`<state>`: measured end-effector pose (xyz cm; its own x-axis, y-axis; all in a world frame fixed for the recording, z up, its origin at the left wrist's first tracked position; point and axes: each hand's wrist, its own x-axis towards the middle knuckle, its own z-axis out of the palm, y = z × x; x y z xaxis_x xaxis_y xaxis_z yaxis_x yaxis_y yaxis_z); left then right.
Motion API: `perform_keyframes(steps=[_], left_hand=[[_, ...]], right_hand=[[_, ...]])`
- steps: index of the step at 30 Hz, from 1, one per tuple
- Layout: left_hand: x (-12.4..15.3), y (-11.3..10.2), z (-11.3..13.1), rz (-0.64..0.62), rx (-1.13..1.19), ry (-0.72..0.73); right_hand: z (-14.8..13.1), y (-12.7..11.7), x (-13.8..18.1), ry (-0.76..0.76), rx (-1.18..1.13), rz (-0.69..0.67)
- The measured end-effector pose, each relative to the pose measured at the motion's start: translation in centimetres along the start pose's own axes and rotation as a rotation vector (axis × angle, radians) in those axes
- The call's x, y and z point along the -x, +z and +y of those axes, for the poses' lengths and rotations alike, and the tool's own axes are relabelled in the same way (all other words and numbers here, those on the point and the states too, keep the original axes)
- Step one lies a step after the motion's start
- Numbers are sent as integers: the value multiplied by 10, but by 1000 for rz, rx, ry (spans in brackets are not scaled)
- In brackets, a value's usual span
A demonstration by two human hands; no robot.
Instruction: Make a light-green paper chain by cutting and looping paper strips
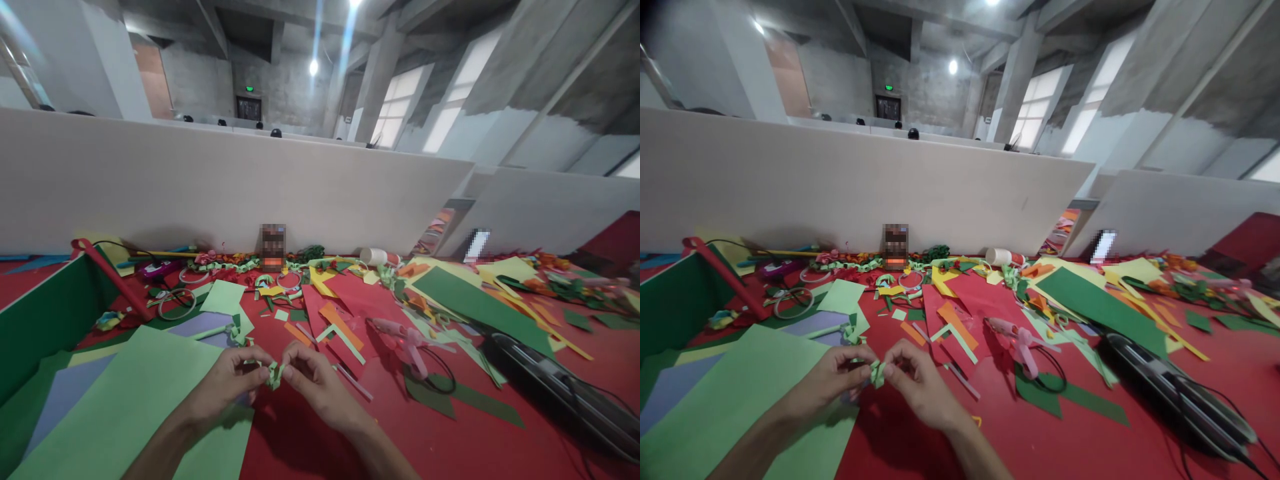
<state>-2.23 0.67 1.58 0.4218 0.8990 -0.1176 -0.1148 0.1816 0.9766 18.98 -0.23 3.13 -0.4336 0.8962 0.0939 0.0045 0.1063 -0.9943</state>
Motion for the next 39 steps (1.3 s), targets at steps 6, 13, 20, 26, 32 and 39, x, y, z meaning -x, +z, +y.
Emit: perform_keyframes(steps=[6,13,20,26,32,39], left_hand=[[2,-7,18,-35,-305,107],[5,-7,22,-63,-481,140],[8,-6,27,-77,-548,162],[7,-5,26,-77,-540,158],[8,-2,27,-66,-523,140],[7,-2,27,-80,-537,145]], right_hand=[[1,-2,-1,19,82,-1],[-6,-5,-2,75,251,-39],[-7,-3,-2,114,276,-22],[-4,-2,-2,134,243,-26],[-1,-1,-3,156,195,-19],[5,0,-2,163,123,-17]])
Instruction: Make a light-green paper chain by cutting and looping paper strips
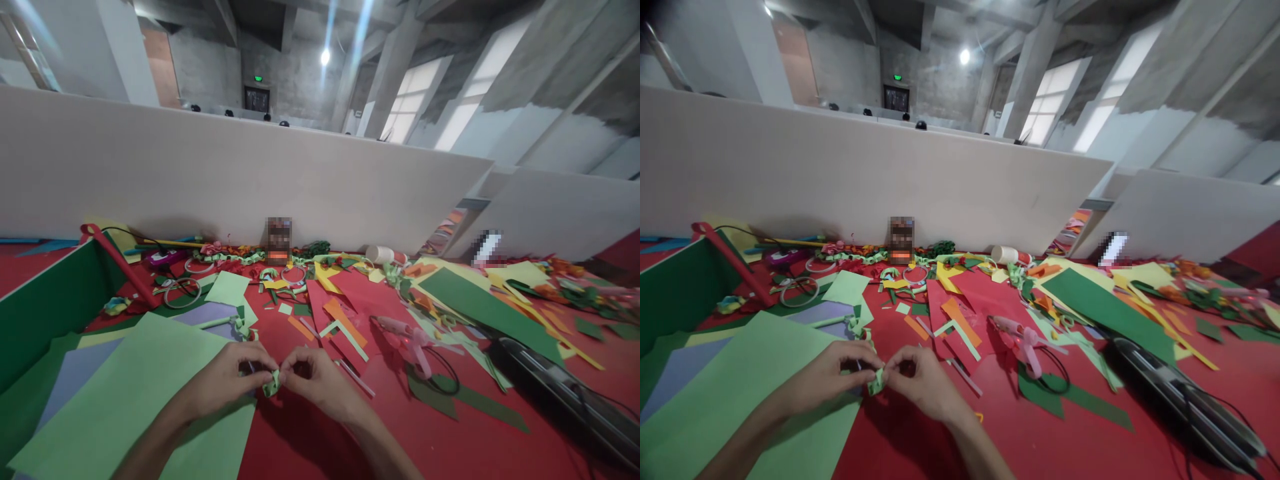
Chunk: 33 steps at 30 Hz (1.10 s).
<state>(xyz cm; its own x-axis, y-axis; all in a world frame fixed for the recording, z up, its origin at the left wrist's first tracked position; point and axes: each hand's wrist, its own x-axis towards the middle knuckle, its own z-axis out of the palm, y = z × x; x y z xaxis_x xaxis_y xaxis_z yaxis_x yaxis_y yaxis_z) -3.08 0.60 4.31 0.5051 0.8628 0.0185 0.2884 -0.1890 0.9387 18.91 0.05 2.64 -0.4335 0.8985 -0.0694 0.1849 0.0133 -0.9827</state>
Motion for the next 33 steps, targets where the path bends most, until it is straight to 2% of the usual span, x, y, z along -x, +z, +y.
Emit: perform_keyframes(steps=[15,20,23,26,29,33], left_hand=[[-2,1,-2,-34,11,-76],[-2,2,-5,17,54,-69],[-2,2,-11,91,104,-75],[-3,3,-17,166,164,-87],[-4,3,-21,225,184,-94],[-5,1,-19,268,158,-94]], right_hand=[[11,2,-3,21,-31,13],[4,0,-3,-44,-37,57],[-4,-12,-2,-92,214,250],[-4,-28,-2,-70,686,447],[1,-40,-1,60,1053,446],[8,-42,-2,147,1230,384]])
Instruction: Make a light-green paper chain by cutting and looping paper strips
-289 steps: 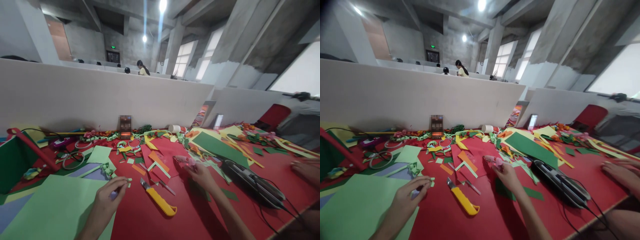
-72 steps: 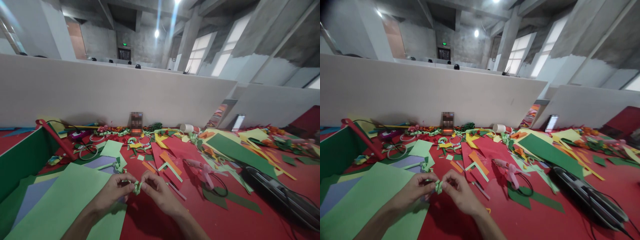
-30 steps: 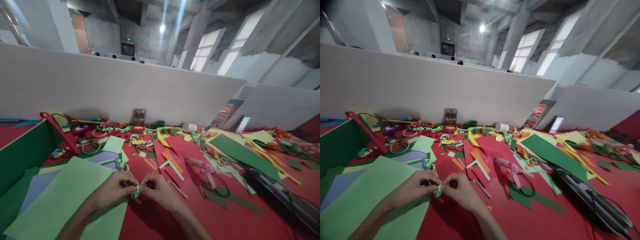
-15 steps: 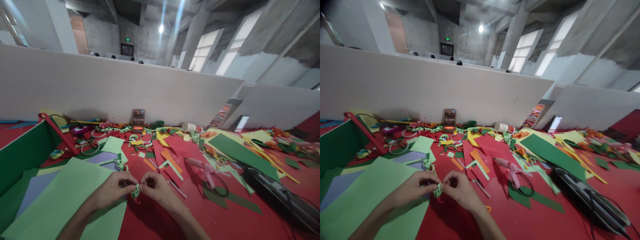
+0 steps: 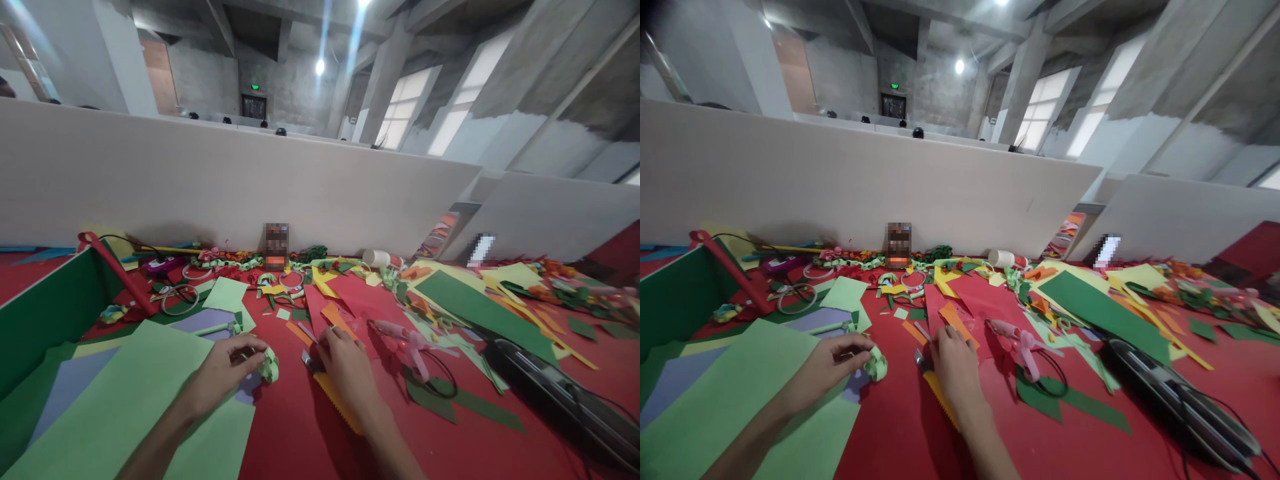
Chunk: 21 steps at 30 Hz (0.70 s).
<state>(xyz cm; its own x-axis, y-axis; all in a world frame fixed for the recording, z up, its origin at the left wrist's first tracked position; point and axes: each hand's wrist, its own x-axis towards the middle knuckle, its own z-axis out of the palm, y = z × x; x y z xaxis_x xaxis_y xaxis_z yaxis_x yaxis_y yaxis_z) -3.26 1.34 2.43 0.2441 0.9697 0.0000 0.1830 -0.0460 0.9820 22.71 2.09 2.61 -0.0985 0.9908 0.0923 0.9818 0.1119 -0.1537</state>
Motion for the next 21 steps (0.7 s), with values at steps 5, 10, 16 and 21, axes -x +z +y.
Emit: perform_keyframes(steps=[5,10,16,21], left_hand=[[0,1,6,19,-13,3],[0,3,5,13,-29,7],[-2,4,2,10,-20,22],[-2,6,5,17,10,23]], right_hand=[[-5,1,-1,-10,27,5],[-12,8,-5,-54,2,33],[-17,11,-3,-119,-239,211],[-24,-5,11,-102,-701,368]])
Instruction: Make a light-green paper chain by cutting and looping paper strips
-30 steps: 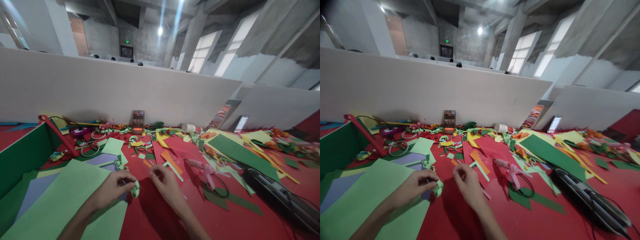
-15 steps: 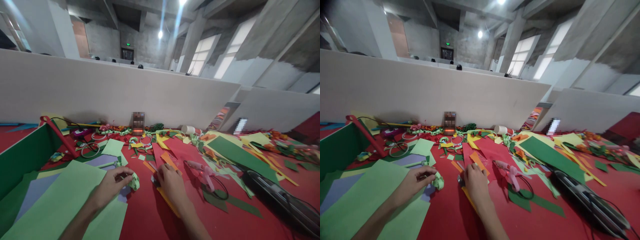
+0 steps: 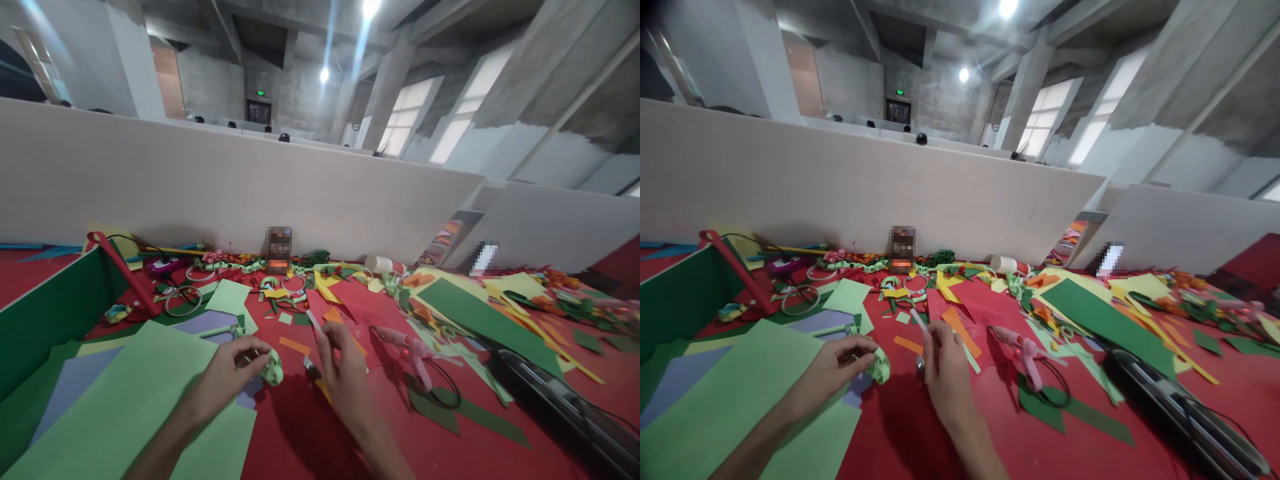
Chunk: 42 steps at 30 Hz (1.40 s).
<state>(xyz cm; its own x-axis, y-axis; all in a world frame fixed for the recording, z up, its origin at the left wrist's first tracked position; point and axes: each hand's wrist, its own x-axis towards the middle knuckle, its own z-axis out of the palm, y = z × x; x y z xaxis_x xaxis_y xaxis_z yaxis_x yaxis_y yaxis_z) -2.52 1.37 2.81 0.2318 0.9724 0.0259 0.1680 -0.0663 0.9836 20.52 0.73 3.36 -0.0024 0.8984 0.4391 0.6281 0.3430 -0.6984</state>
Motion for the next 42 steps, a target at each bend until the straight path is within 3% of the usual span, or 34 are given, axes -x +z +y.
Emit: perform_keyframes(steps=[6,11,23,34,42], left_hand=[[1,3,-4,18,161,-18],[1,6,-10,-1,204,-6],[0,8,-8,8,241,-8],[1,8,-6,61,217,-36],[1,7,-7,2,253,-40]], right_hand=[[-19,4,15,-13,-137,-327],[-28,8,18,-26,-198,-433],[-33,9,20,79,-295,-466],[-32,10,20,-9,-236,-399],[-31,10,21,76,-293,-444]])
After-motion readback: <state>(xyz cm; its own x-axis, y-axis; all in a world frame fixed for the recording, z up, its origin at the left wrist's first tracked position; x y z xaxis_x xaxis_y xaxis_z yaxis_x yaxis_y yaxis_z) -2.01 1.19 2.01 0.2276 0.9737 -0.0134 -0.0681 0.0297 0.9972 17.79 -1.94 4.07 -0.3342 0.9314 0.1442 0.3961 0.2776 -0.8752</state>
